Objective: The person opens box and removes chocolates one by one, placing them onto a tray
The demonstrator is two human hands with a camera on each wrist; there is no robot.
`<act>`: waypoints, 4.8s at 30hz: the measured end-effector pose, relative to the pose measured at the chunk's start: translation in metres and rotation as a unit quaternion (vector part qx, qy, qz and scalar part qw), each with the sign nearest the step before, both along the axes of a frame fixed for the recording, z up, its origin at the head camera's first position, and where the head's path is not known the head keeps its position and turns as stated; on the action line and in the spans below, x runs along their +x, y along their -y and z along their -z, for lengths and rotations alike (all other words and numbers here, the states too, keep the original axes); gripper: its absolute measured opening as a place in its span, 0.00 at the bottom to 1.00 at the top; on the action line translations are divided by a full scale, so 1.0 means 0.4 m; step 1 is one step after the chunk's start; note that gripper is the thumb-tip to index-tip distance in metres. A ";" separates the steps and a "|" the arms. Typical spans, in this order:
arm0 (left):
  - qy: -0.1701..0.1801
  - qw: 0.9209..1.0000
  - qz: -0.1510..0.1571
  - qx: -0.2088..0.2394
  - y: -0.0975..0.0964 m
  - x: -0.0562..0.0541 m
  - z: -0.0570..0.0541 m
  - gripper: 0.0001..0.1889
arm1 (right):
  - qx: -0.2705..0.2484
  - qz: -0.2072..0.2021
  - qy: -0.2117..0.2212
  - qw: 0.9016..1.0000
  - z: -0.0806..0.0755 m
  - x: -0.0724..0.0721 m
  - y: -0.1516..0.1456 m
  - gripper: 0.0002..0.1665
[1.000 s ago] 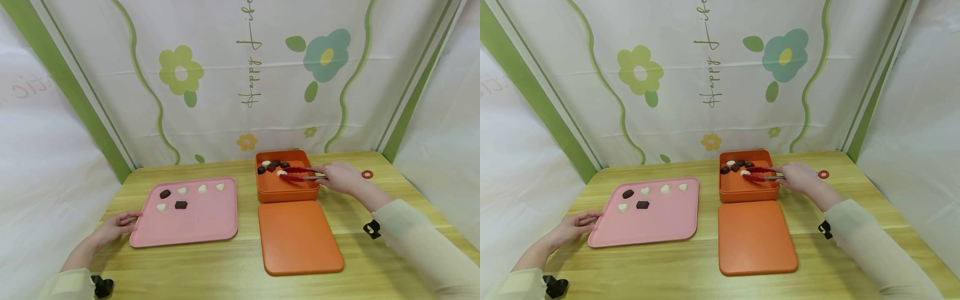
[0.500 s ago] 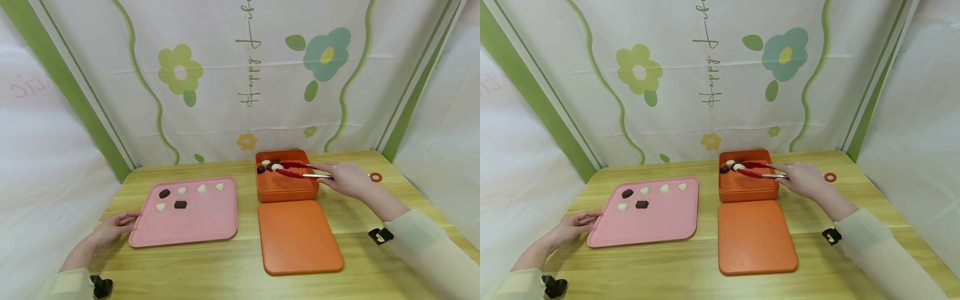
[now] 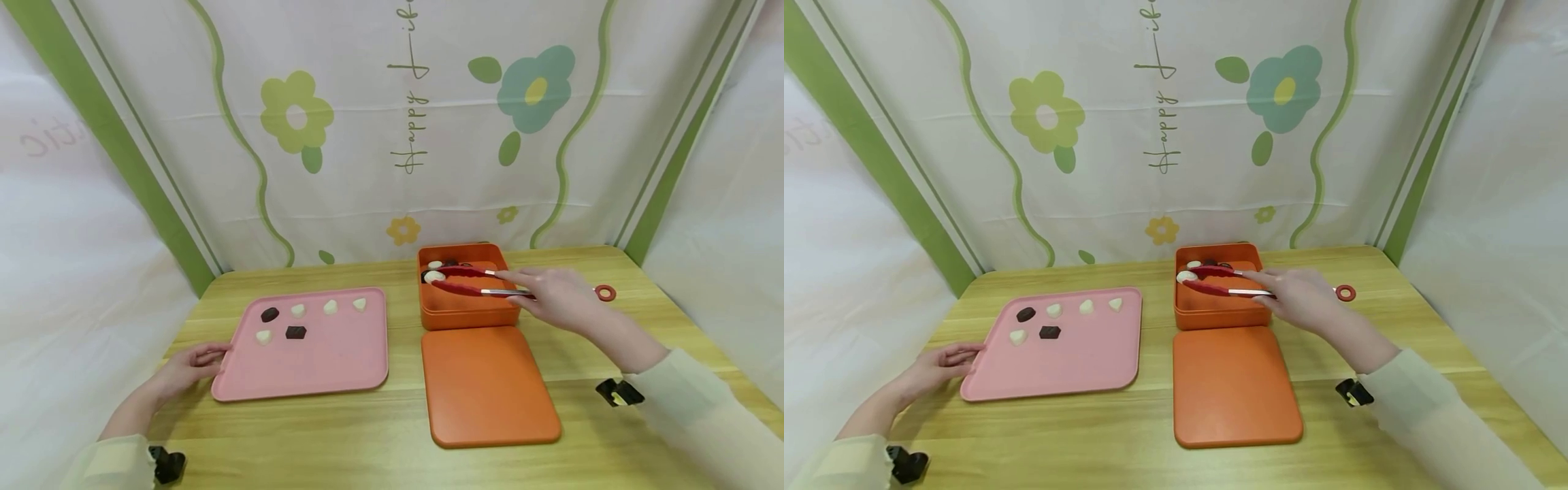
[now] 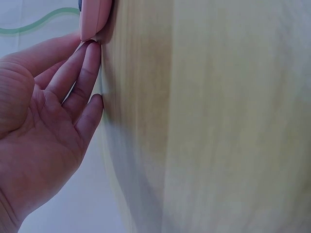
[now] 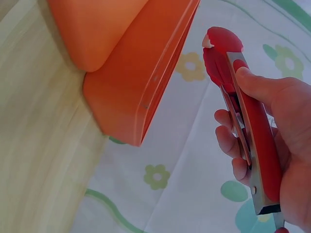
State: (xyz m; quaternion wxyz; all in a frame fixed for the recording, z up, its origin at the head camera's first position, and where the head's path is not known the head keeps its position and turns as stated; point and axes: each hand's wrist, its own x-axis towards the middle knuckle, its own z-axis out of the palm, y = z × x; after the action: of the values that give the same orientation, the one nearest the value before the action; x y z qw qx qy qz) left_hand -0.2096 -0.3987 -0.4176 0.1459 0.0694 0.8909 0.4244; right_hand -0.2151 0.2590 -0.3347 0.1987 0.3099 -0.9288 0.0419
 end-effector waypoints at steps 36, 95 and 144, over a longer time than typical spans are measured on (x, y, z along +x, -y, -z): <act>-0.008 1.000 0.001 -0.016 -0.003 0.001 -0.001 0.28 | 0.000 -0.116 -0.016 0.993 0.027 -0.039 0.212 0.27; -0.002 1.000 0.002 0.024 -0.003 -0.003 0.005 0.27 | 0.102 -0.116 0.103 0.983 0.079 -0.124 0.477 0.27; -0.004 1.000 0.001 -0.001 -0.007 0.003 -0.003 0.27 | -0.026 0.008 0.057 0.998 0.007 -0.002 0.013 0.34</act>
State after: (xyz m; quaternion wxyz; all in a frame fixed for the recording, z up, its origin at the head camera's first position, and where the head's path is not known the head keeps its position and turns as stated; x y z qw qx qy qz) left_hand -0.2083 -0.3959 -0.4165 0.1430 0.0719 0.8919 0.4229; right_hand -0.2158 0.2539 -0.3375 0.1536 0.2944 -0.9397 0.0818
